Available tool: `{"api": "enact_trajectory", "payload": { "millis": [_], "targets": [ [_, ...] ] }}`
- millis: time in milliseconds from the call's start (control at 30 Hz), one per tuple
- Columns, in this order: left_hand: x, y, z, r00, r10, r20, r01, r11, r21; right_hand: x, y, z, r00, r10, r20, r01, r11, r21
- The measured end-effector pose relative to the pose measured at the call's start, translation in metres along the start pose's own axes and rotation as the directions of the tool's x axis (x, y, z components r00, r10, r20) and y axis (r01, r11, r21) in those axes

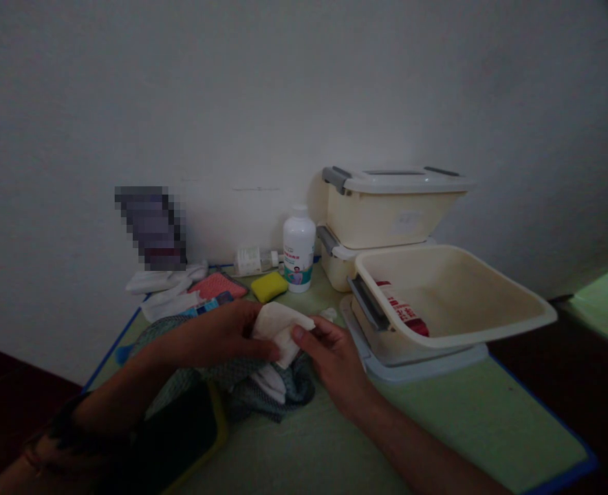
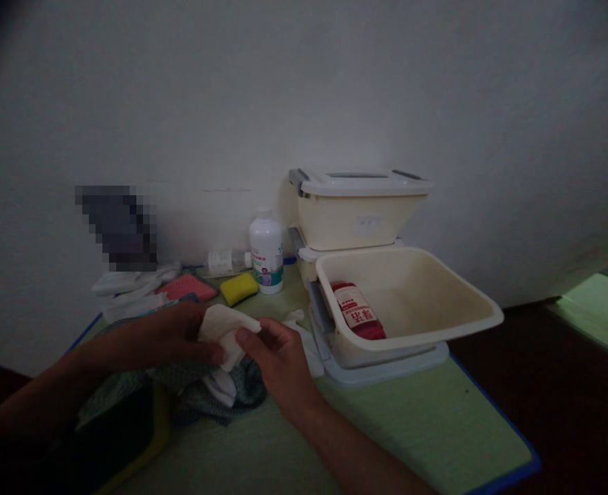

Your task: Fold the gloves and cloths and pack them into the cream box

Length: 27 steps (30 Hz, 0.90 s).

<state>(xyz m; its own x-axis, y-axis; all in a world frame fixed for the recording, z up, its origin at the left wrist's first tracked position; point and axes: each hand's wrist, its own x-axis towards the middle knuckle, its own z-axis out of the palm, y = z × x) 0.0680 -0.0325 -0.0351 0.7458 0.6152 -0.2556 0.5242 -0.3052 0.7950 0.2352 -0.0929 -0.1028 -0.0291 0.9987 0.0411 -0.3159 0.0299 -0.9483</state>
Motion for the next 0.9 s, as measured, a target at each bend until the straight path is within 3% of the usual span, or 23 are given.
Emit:
{"api": "enact_trajectory", "payload": {
  "millis": [133,233,367,467,733,900],
  "targets": [
    [-0.009,0.007,-0.009,0.996,0.053,-0.068,-0.045,0.992,0.114,-0.001,0.000,-0.001,1.000,0.000,0.014,0.001,0.996,-0.087],
    [-0.008,0.006,-0.011,0.993,0.102,-0.064,-0.101,0.995,0.009,-0.002,-0.002,-0.001,0.999,-0.001,0.050,0.006,0.996,-0.089],
    [0.005,-0.005,0.002,0.984,0.047,-0.174,-0.069,0.990,-0.124,-0.002,-0.002,0.001,0.994,0.022,0.109,-0.024,1.000,0.013],
    [0.013,-0.013,0.010,0.976,0.045,-0.214,-0.095,0.970,-0.225,-0.002,0.000,0.001,0.997,0.010,0.072,-0.010,1.000,-0.001],
    [-0.005,-0.006,-0.007,0.992,0.114,-0.061,-0.119,0.988,-0.097,-0.002,0.003,-0.003,0.997,0.051,0.065,-0.035,0.971,-0.235],
    [-0.006,0.002,-0.008,0.992,0.103,-0.079,-0.101,0.994,0.033,-0.006,-0.004,0.002,0.997,0.040,0.069,-0.014,0.940,-0.341]
  ]
}}
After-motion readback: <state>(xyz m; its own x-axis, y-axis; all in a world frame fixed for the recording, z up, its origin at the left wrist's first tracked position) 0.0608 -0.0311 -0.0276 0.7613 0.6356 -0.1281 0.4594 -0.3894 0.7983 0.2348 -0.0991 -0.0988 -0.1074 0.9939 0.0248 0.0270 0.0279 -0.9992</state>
